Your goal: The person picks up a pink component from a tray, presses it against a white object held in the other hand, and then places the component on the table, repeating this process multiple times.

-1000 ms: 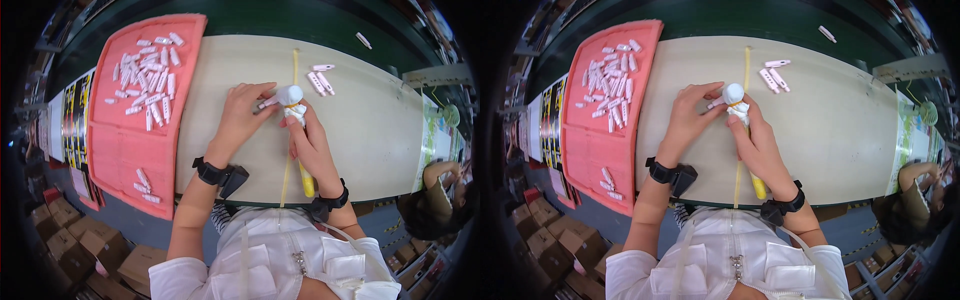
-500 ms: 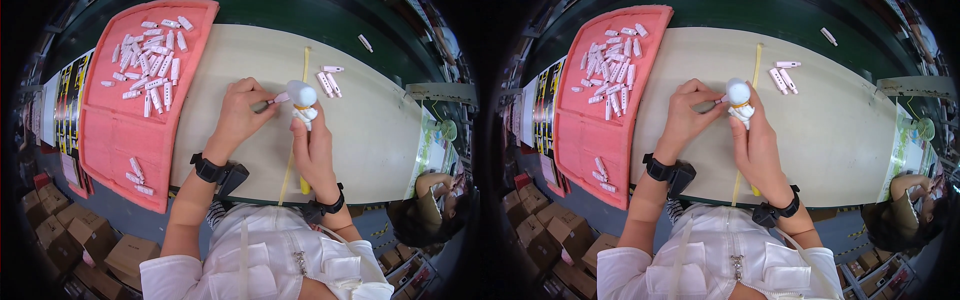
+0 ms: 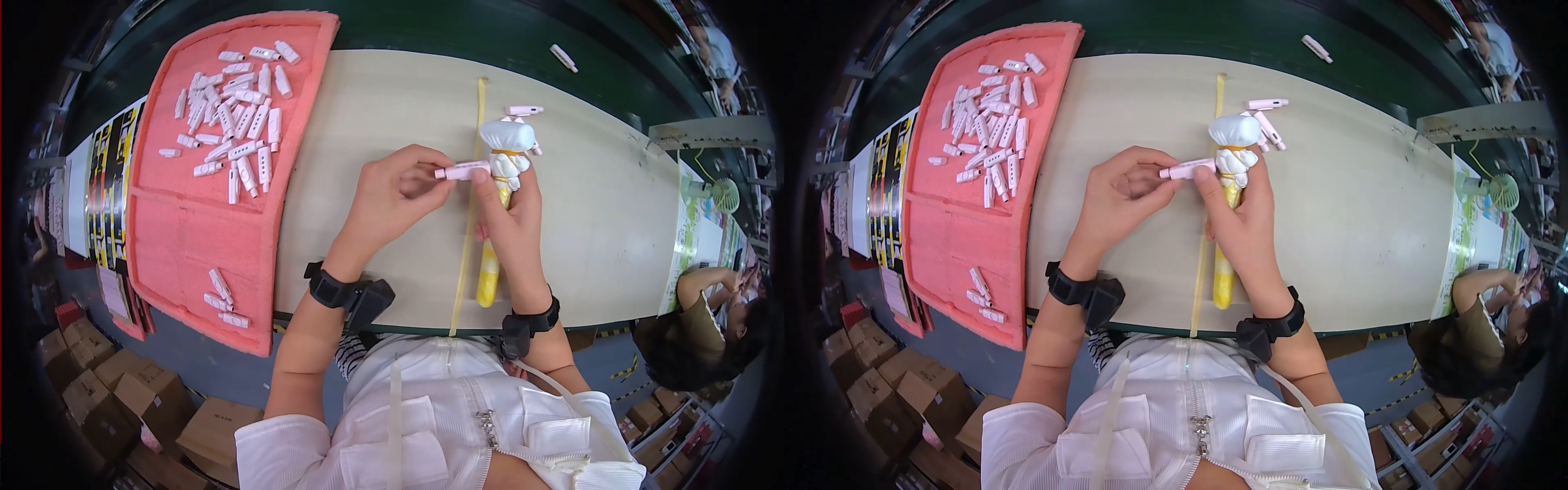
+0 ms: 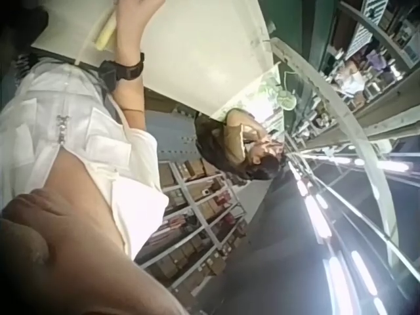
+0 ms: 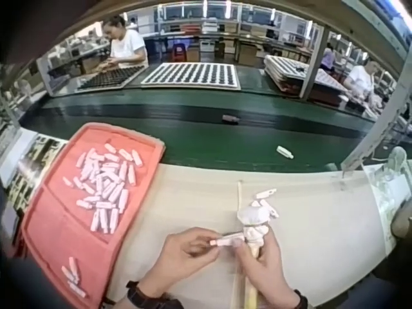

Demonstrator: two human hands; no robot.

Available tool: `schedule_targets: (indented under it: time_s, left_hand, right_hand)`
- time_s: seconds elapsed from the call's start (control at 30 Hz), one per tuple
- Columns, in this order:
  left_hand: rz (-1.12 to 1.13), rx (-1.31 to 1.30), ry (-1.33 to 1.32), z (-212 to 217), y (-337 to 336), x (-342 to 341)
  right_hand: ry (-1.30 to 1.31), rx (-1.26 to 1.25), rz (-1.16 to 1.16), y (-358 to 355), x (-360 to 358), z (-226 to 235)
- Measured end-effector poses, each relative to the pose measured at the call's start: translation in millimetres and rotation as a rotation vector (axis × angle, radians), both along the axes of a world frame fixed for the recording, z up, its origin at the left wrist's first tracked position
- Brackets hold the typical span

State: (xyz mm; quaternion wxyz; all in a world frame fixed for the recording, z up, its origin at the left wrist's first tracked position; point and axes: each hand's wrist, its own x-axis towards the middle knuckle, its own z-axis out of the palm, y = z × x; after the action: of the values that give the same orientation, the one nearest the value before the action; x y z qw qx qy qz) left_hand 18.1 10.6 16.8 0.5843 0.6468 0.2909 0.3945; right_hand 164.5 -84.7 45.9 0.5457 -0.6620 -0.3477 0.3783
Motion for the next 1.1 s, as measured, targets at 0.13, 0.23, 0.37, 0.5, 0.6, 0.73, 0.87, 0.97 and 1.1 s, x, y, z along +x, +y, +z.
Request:
schedule_targets:
  time_s: [0.13, 0.23, 0.37, 0.5, 0.6, 0.73, 0.87, 0.97, 1.1]
  left_hand:
    - [-0.143, -0.471, -0.183, 1.4, -5.4, 4.4]
    - [-0.130, -0.505, -0.190, -2.7, -5.4, 7.4]
    - [-0.109, -0.372, -0.180, -5.4, -10.2, 6.0]
    - [-0.146, -0.312, -0.167, -2.6, -11.3, 5.9]
    - [-0.161, 0.059, 0.062, 2.7, -3.0, -0.4]
    - [0.269, -0.258, -0.357, 3.5, 30.6, -33.3]
    - [0.416, -0.364, -0.619, 13.3, 56.4, -49.5]
    - [0.390, -0.271, -0.504, 23.7, 78.9, -31.5]
    - [0.225, 0.177, -0.029, 28.4, 158.6, 37.9]
  right_hand:
    - [0.058, 0.083, -0.069, 1.3, -5.4, 7.7]
    - [0.015, 0.110, -0.054, 0.6, -8.2, 6.8]
    - [-0.120, 0.160, -0.015, 0.8, -2.9, -6.5]
    - [-0.170, 0.159, 0.003, -3.6, 2.1, -15.5]
    - [-0.137, 0.138, 0.000, -3.4, 0.0, -13.4]
    - [-0.060, 0.093, 0.002, -1.3, 1.2, 2.3]
    - [-0.015, 0.024, -0.004, -0.8, 3.8, 1.1]
    - [-0.010, 0.015, 0.015, -1.9, 6.4, -2.6]
    - [-0.046, -0.015, 0.033, -4.6, 9.5, -4.1]
